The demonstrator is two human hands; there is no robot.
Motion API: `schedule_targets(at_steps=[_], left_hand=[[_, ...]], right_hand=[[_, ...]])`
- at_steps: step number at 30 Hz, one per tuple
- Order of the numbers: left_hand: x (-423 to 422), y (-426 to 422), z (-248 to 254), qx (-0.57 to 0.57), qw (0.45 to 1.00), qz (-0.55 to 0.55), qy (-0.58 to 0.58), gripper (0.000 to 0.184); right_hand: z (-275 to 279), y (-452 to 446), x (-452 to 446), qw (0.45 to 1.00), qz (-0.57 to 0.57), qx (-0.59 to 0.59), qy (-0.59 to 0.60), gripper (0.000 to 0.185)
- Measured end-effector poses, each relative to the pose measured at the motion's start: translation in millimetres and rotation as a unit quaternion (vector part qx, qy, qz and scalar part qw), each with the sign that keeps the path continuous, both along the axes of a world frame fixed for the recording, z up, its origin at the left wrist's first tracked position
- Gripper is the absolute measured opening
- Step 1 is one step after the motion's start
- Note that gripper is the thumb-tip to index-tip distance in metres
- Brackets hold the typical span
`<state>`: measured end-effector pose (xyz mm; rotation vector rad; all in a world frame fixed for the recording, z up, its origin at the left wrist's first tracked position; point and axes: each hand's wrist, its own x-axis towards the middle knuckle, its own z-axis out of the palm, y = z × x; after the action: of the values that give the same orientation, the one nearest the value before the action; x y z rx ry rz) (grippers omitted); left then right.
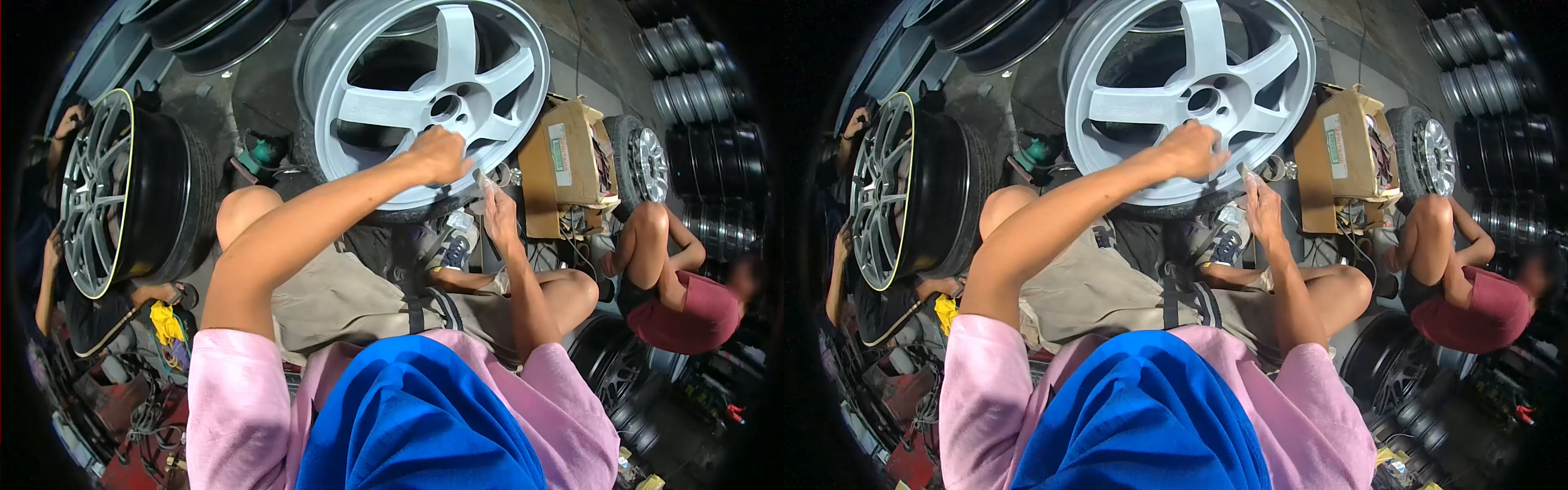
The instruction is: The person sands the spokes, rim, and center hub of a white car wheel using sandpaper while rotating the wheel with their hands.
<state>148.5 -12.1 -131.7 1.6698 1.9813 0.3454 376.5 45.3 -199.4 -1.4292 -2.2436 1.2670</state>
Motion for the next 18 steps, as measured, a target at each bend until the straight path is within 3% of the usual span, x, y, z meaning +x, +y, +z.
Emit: schedule_targets(at_steps=[1,3,5,7,8,9,11,12,13,15,16,17,18], left_hand=[[-6.9,-1.3,2.9,0.062,0.992,0.062,-0.094,0.035],[-24.3,-3.3,34.1,0.136,0.968,0.04,-0.206,0.035],[-37.6,-9.2,71.4,0.346,0.92,0.035,-0.179,0.034],[-56.3,-25.7,115.6,0.426,0.884,0.099,-0.167,0.033],[-73.0,-27.7,120.4,0.469,0.858,0.124,-0.17,0.033],[-89.8,-29.9,124.4,0.51,0.829,0.149,-0.172,0.032],[-108.4,-47.2,148.5,0.474,0.817,0.234,-0.23,0.032],[-119.3,-50.2,147.9,0.486,0.803,0.245,-0.242,0.03],[-126.2,-52.8,150.7,0.498,0.789,0.256,-0.253,0.029],[-132.3,-61.9,152.3,0.5,0.788,0.265,-0.244,0.029],[-134.8,-65.5,152.5,0.505,0.791,0.252,-0.237,0.029],[-137.9,-68.8,153.3,0.511,0.793,0.239,-0.23,0.029],[-139.2,-73.4,155.0,0.507,0.8,0.245,-0.207,0.029]], right_hand=[[-0.6,1.2,-1.0,1.0,0.003,-0.002,0.001,0.035],[-3.4,5.3,-3.5,0.964,0.11,0.241,0.034,0.034],[21.9,1.1,-22.1,0.955,0.119,0.265,0.06,0.029],[46.3,-2.9,-44.4,0.924,0.177,0.333,0.066,0.033],[42.8,5.4,-51.0,0.89,0.241,0.383,0.052,0.046],[41.2,12.9,-60.4,0.89,0.242,0.382,0.053,0.046],[41.0,30.6,-82.2,0.782,0.4,0.475,0.058,0.052],[44.3,37.7,-93.4,0.74,0.454,0.496,-0.022,0.055],[45.6,44.1,-102.7,0.738,0.457,0.496,-0.021,0.055],[45.0,50.4,-116.6,0.687,0.478,0.523,-0.163,0.044],[41.1,43.3,-117.7,0.705,0.46,0.522,-0.142,0.026],[31.5,33.5,-117.3,0.702,0.464,0.522,-0.142,0.026],[16.5,21.7,-114.4,0.798,0.384,0.455,-0.088,0.021]])
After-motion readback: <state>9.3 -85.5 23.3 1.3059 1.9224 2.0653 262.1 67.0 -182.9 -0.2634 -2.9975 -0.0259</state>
